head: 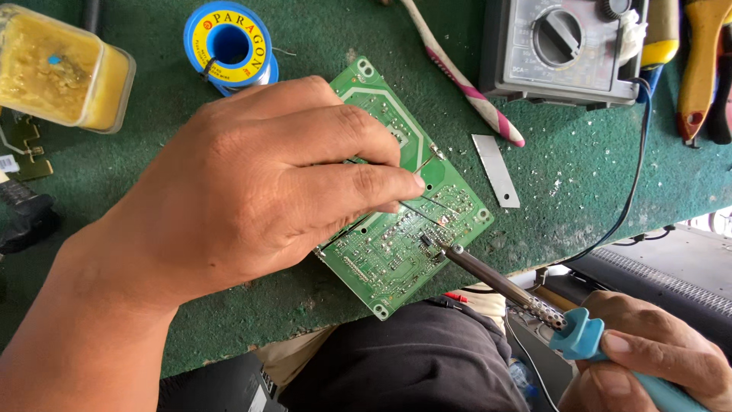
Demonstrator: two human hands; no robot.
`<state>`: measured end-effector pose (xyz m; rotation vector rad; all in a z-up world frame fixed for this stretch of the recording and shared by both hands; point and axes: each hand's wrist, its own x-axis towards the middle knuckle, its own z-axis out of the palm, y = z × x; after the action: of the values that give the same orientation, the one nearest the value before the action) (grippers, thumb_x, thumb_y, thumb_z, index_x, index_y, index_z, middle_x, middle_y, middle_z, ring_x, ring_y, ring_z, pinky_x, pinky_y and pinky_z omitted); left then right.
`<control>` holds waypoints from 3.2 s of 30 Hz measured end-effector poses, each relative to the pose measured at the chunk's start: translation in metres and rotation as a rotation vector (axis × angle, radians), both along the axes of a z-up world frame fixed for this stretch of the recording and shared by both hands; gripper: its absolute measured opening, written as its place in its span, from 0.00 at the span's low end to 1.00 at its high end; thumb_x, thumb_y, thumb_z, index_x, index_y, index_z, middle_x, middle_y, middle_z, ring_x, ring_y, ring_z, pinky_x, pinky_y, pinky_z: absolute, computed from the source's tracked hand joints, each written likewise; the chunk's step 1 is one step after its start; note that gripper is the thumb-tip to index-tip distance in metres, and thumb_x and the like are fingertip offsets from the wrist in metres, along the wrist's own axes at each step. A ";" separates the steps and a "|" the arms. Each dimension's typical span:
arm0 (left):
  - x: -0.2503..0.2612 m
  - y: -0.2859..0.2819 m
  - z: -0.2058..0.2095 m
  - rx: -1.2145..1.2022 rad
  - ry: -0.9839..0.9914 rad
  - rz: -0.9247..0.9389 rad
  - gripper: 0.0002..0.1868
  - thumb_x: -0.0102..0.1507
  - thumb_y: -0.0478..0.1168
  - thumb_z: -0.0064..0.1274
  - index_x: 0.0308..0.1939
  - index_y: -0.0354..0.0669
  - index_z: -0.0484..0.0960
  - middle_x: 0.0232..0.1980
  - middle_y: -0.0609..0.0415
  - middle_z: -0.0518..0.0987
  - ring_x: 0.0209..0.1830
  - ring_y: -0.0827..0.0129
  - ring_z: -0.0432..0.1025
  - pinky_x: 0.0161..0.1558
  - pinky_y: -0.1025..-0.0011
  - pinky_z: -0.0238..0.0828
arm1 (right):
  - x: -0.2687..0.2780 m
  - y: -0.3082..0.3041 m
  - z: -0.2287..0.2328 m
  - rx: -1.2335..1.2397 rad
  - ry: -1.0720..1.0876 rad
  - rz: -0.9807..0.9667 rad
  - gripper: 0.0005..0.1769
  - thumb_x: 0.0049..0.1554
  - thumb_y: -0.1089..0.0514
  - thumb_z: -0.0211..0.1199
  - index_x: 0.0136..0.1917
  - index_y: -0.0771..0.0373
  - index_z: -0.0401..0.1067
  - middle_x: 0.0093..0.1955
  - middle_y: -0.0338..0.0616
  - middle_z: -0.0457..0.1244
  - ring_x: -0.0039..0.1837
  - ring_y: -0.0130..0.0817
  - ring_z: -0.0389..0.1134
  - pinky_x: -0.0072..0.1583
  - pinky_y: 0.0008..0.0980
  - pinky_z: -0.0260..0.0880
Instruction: The person solders a green circuit board using a soldering iron and solder wire. They apply solder to various points on the board, use tweezers to position small components, and repeatedly reflow solder joints. The work is performed on a green workbench with tools and parts nearby.
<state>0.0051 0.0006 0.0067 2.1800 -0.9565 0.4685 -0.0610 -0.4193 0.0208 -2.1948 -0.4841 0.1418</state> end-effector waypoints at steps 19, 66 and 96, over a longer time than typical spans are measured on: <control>0.001 0.000 0.000 0.039 -0.007 0.003 0.10 0.76 0.24 0.56 0.54 0.41 0.87 0.53 0.52 0.82 0.40 0.54 0.67 0.42 0.58 0.68 | 0.006 0.000 -0.002 0.060 -0.041 0.067 0.15 0.58 0.55 0.62 0.59 0.54 0.71 0.44 0.36 0.69 0.42 0.30 0.75 0.57 0.35 0.85; 0.002 0.000 -0.001 0.007 -0.009 -0.015 0.11 0.76 0.21 0.56 0.54 0.39 0.87 0.52 0.51 0.82 0.39 0.54 0.66 0.42 0.59 0.68 | 0.016 0.001 0.015 -0.051 0.036 0.123 0.17 0.60 0.54 0.60 0.63 0.52 0.72 0.43 0.30 0.69 0.41 0.25 0.76 0.53 0.29 0.82; 0.002 0.001 -0.003 0.037 -0.005 0.003 0.11 0.76 0.22 0.58 0.54 0.41 0.88 0.53 0.53 0.83 0.41 0.54 0.68 0.41 0.59 0.69 | 0.015 -0.002 0.009 -0.011 0.024 0.177 0.18 0.61 0.55 0.59 0.64 0.52 0.71 0.46 0.30 0.70 0.43 0.26 0.78 0.53 0.31 0.83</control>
<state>0.0066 0.0011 0.0037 2.2146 -0.9724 0.4613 -0.0458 -0.4217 0.0300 -2.1566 -0.6655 0.2668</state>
